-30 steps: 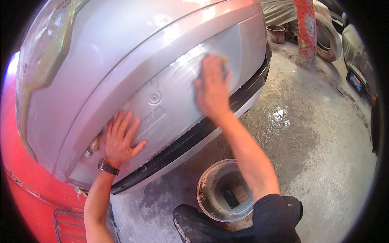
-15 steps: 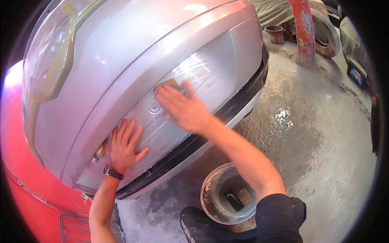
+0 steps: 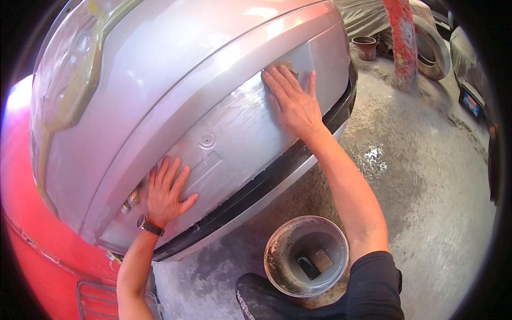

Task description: The person scrubs the rear bumper of a silver car with a sponge, repeatedly dipping it into a bucket of water. They wipe the surface in circular and back-and-forth motions, occasionally using a cloth to wipe away residue. The bumper is partially masked with tape and plastic film.

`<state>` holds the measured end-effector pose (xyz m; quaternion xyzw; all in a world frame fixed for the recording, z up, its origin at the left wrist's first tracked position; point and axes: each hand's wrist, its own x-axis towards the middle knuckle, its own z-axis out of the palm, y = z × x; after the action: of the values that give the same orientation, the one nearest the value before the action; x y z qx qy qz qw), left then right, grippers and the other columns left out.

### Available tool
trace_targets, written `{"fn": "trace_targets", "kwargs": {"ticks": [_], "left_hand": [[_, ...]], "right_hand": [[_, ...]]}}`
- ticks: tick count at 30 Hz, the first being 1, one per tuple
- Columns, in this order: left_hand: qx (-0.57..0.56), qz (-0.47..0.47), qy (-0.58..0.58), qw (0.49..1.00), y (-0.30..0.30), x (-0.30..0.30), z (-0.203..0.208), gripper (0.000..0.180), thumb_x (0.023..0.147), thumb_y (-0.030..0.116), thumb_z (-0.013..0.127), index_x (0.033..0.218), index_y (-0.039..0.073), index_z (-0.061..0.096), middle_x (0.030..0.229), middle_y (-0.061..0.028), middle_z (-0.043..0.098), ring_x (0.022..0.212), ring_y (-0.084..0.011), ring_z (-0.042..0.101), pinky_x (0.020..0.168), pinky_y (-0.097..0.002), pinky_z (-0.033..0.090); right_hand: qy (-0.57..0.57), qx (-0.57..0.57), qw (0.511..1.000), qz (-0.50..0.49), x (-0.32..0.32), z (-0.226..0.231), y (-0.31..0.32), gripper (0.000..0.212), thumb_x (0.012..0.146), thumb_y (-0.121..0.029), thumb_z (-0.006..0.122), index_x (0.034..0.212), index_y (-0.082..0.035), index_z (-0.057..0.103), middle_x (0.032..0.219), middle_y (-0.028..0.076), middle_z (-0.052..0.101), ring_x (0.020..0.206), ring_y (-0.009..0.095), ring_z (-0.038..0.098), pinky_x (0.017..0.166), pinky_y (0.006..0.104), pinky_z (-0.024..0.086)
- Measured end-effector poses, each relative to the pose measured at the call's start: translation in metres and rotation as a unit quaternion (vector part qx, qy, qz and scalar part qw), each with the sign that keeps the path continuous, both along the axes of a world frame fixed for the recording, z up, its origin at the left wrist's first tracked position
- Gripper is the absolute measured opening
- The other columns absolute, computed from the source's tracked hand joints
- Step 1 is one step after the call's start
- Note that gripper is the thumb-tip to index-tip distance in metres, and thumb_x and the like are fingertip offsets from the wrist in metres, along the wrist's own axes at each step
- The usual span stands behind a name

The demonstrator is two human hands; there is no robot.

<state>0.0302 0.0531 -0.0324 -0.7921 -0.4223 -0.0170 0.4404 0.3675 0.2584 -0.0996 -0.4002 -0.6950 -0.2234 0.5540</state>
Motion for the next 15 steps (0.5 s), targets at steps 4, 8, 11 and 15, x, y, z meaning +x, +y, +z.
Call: {"fn": "trace_targets", "kwargs": {"ticks": [4, 8, 11, 15], "left_hand": [[-0.020, 0.007, -0.005, 1.000, 0.001, -0.005, -0.004, 0.079, 0.086, 0.048, 0.076, 0.152, 0.012, 0.054, 0.165, -0.0171, 0.042, 0.153, -0.0416, 0.036, 0.122, -0.0651, 0.028], [-0.021, 0.008, -0.007, 1.000, -0.001, -0.008, -0.001, 0.079, 0.086, 0.048, 0.077, 0.152, 0.012, 0.054, 0.165, -0.0168, 0.042, 0.153, -0.0413, 0.037, 0.122, -0.0652, 0.027], [-0.019, 0.000, -0.010, 1.000, -0.003, -0.006, -0.003, 0.079, 0.086, 0.047, 0.077, 0.152, 0.012, 0.054, 0.165, -0.0165, 0.042, 0.153, -0.0410, 0.037, 0.122, -0.0649, 0.027], [-0.021, -0.010, -0.020, 1.000, 0.003, -0.002, -0.003, 0.079, 0.086, 0.047, 0.077, 0.153, 0.012, 0.054, 0.166, -0.0163, 0.042, 0.153, -0.0407, 0.037, 0.122, -0.0643, 0.027]], "right_hand": [[0.089, -0.061, 0.982, 0.154, -0.054, 0.001, -0.041, 0.069, 0.099, -0.023, 0.062, 0.161, -0.004, 0.038, 0.167, 0.016, 0.040, 0.156, 0.029, 0.036, 0.123, 0.0692, 0.020], [-0.024, 0.062, 0.983, 0.172, -0.034, -0.020, -0.006, 0.066, 0.095, -0.024, 0.067, 0.156, -0.008, 0.049, 0.164, 0.012, 0.047, 0.153, 0.024, 0.043, 0.122, 0.0688, 0.023], [-0.039, -0.002, 0.999, -0.004, 0.039, 0.005, 0.014, 0.067, 0.098, -0.025, 0.065, 0.159, -0.009, 0.043, 0.168, 0.009, 0.041, 0.154, 0.023, 0.040, 0.124, 0.0663, 0.023], [0.052, -0.049, 0.996, 0.058, 0.020, -0.050, -0.008, 0.069, 0.099, -0.029, 0.066, 0.160, -0.008, 0.041, 0.172, 0.008, 0.034, 0.156, 0.029, 0.037, 0.121, 0.0704, 0.025]]}}
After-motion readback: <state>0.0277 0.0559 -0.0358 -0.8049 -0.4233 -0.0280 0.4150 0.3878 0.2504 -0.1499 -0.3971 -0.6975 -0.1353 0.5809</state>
